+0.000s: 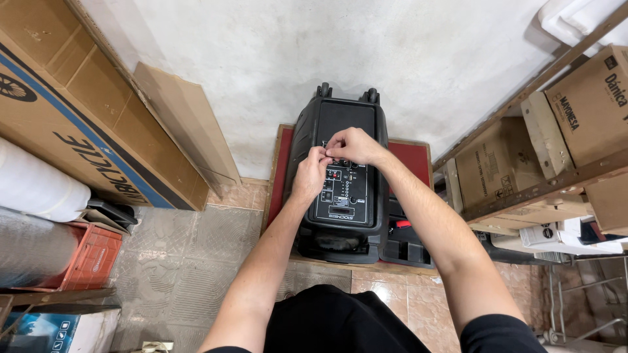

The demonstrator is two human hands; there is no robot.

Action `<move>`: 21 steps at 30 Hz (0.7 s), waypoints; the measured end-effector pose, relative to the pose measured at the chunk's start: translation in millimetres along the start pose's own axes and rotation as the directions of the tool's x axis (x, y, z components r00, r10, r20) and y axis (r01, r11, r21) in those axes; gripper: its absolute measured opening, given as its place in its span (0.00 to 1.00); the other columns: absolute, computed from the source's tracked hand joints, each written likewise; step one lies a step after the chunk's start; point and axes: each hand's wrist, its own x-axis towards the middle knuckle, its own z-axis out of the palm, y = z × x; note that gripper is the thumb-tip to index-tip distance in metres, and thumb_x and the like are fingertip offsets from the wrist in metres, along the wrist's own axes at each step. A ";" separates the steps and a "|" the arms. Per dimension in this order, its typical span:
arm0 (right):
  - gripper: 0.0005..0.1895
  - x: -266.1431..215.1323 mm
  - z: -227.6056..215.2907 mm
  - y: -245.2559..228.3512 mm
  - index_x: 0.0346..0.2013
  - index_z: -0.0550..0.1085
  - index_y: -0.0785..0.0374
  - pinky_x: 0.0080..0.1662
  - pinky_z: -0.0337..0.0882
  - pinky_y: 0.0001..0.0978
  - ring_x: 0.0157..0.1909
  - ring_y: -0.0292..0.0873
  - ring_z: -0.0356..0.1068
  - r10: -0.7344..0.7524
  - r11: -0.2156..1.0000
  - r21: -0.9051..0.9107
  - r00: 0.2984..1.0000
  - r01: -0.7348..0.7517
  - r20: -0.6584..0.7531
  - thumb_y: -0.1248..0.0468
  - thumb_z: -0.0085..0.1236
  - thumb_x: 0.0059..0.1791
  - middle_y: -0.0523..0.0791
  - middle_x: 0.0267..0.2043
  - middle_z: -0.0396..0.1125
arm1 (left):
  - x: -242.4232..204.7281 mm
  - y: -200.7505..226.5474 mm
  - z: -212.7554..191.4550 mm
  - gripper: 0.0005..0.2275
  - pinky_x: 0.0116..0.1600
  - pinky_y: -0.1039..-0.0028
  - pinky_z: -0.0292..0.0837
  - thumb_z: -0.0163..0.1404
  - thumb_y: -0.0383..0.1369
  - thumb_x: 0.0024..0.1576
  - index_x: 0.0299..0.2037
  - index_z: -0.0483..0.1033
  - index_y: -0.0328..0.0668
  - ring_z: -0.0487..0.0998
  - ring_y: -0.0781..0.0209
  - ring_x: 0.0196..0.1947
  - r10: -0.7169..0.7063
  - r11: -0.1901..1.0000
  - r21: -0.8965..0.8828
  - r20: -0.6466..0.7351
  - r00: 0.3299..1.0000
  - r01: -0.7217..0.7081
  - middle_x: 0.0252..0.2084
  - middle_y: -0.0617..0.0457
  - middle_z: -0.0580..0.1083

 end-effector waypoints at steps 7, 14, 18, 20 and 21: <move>0.05 -14.0 8.1 7.8 0.35 0.87 0.54 0.36 0.77 0.26 0.27 0.34 0.78 0.056 0.998 0.028 0.998 -0.056 0.002 0.63 0.66 0.48 0.39 0.25 0.80 | -6.8 3.6 -5.8 0.10 0.61 0.54 0.84 0.57 0.40 0.71 0.57 0.73 0.51 0.87 0.48 0.55 0.027 0.998 0.052 0.054 0.998 -0.030 0.51 0.54 0.87; 0.09 -9.6 15.5 31.5 0.38 0.87 0.55 0.39 0.78 0.29 0.27 0.37 0.79 0.040 0.999 0.030 0.994 -0.037 -0.099 0.65 0.65 0.45 0.40 0.26 0.79 | -5.9 4.6 -5.2 0.08 0.55 0.57 0.85 0.54 0.39 0.73 0.55 0.73 0.49 0.89 0.51 0.48 -0.018 1.000 -0.020 0.037 0.999 0.019 0.46 0.51 0.87; 0.08 -28.9 -1.1 45.5 0.42 0.86 0.58 0.48 0.81 0.46 0.42 0.52 0.83 0.004 0.988 -0.152 0.996 -0.017 -0.084 0.61 0.65 0.52 0.48 0.35 0.82 | -5.5 6.1 -7.3 0.10 0.49 0.55 0.84 0.48 0.45 0.75 0.51 0.74 0.52 0.88 0.46 0.43 0.004 1.000 0.008 0.025 1.000 -0.005 0.38 0.49 0.83; 0.08 -43.3 -11.8 50.3 0.44 0.86 0.59 0.53 0.81 0.54 0.52 0.61 0.83 0.003 0.976 -0.216 0.996 -0.023 -0.090 0.61 0.65 0.54 0.52 0.41 0.83 | -3.3 7.1 -6.6 0.10 0.48 0.53 0.83 0.46 0.45 0.77 0.52 0.74 0.51 0.87 0.44 0.43 0.016 1.000 0.008 0.015 1.000 -0.016 0.38 0.46 0.82; 0.08 -48.1 -15.8 55.9 0.44 0.86 0.60 0.53 0.82 0.53 0.52 0.61 0.83 0.020 0.964 -0.262 0.996 -0.043 -0.089 0.62 0.65 0.54 0.52 0.43 0.83 | -1.8 6.2 -5.9 0.09 0.50 0.54 0.84 0.43 0.42 0.77 0.54 0.74 0.50 0.87 0.43 0.44 0.011 1.000 -0.005 0.028 1.000 -0.011 0.40 0.45 0.83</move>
